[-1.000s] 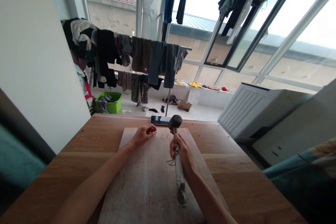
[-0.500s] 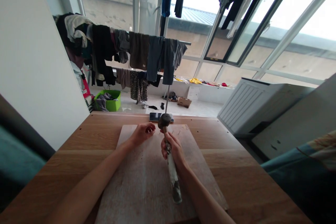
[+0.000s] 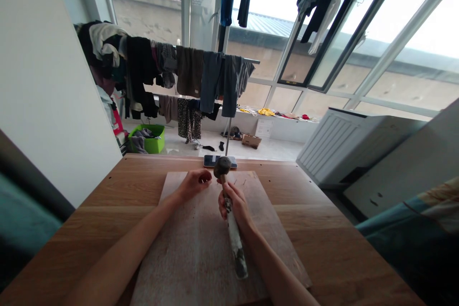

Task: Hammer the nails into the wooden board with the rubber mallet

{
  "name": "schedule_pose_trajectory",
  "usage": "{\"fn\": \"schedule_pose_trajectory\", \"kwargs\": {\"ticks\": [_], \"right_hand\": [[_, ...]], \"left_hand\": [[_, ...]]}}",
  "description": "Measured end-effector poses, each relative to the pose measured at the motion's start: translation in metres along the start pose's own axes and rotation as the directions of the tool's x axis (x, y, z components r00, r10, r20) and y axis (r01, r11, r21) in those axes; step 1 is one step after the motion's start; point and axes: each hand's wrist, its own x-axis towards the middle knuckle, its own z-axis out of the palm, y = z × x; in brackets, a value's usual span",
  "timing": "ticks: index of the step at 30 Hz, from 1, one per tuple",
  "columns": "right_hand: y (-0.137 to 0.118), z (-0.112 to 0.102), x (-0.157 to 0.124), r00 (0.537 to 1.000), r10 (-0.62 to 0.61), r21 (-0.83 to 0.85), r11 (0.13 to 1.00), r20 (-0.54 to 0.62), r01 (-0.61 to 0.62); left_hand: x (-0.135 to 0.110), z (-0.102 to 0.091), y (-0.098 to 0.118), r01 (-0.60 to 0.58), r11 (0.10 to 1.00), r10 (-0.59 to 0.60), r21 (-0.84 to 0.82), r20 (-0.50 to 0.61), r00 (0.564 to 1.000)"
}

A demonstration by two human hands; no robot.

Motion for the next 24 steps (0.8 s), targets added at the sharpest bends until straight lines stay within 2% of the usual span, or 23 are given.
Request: {"fn": "schedule_pose_trajectory", "kwargs": {"ticks": [14,20,24], "right_hand": [[0.001,0.001,-0.002,0.999,0.003,-0.046,0.999,0.050,-0.001],[0.001,0.001,-0.002,0.996,0.067,-0.108,0.992,0.064,-0.060],[0.001,0.003,-0.004,0.997,0.049,-0.101,0.994,0.055,-0.043]], "left_hand": [[0.000,0.002,-0.015,-0.054,0.997,0.055,-0.060,0.018,0.998],[0.000,-0.001,-0.007,-0.044,0.998,0.045,-0.037,0.017,0.999],[0.001,-0.002,-0.004,-0.069,0.996,0.070,-0.062,0.021,0.997]]}}
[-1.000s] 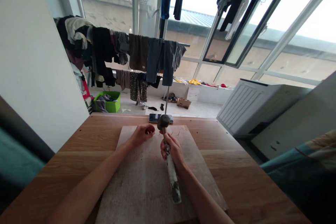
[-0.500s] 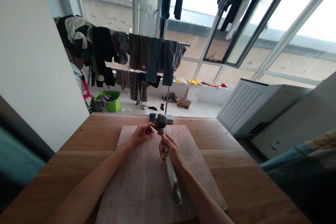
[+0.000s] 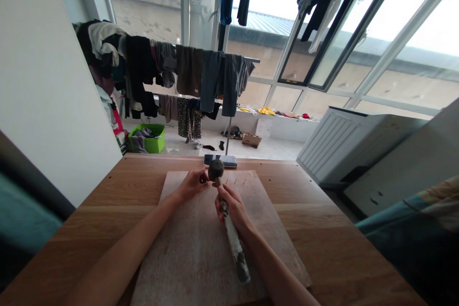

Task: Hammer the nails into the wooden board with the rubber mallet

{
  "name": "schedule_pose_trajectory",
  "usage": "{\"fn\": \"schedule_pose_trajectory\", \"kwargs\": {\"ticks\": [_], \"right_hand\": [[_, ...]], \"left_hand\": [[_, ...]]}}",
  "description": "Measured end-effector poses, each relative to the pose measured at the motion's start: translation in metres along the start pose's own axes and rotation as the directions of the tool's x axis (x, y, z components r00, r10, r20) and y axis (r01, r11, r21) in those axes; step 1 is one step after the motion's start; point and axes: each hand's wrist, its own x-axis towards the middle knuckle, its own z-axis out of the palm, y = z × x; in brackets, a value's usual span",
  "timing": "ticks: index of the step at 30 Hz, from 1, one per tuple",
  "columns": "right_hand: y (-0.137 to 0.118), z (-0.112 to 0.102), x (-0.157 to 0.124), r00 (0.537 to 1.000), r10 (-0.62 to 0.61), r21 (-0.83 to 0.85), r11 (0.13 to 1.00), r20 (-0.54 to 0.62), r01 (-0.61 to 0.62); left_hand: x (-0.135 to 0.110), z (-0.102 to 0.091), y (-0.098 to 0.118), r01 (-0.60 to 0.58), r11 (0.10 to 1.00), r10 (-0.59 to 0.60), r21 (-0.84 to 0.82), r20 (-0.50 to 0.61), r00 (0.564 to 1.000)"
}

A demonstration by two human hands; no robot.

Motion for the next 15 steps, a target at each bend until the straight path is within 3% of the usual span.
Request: {"fn": "schedule_pose_trajectory", "kwargs": {"ticks": [6,10,15], "right_hand": [[-0.001,0.002,-0.002,1.000,0.025,-0.027,0.999,0.003,-0.025],[-0.002,-0.001,-0.001,1.000,-0.022,0.020,1.000,-0.013,0.022],[-0.014,-0.009,-0.004,0.981,-0.141,0.123,0.980,-0.135,0.157]], "left_hand": [[0.000,0.001,-0.003,0.001,0.999,-0.001,0.037,0.016,1.000],[-0.001,0.000,-0.002,0.024,0.999,-0.027,0.045,0.060,0.998],[0.003,0.001,0.025,0.005,0.968,0.009,0.252,-0.055,0.998]]}}
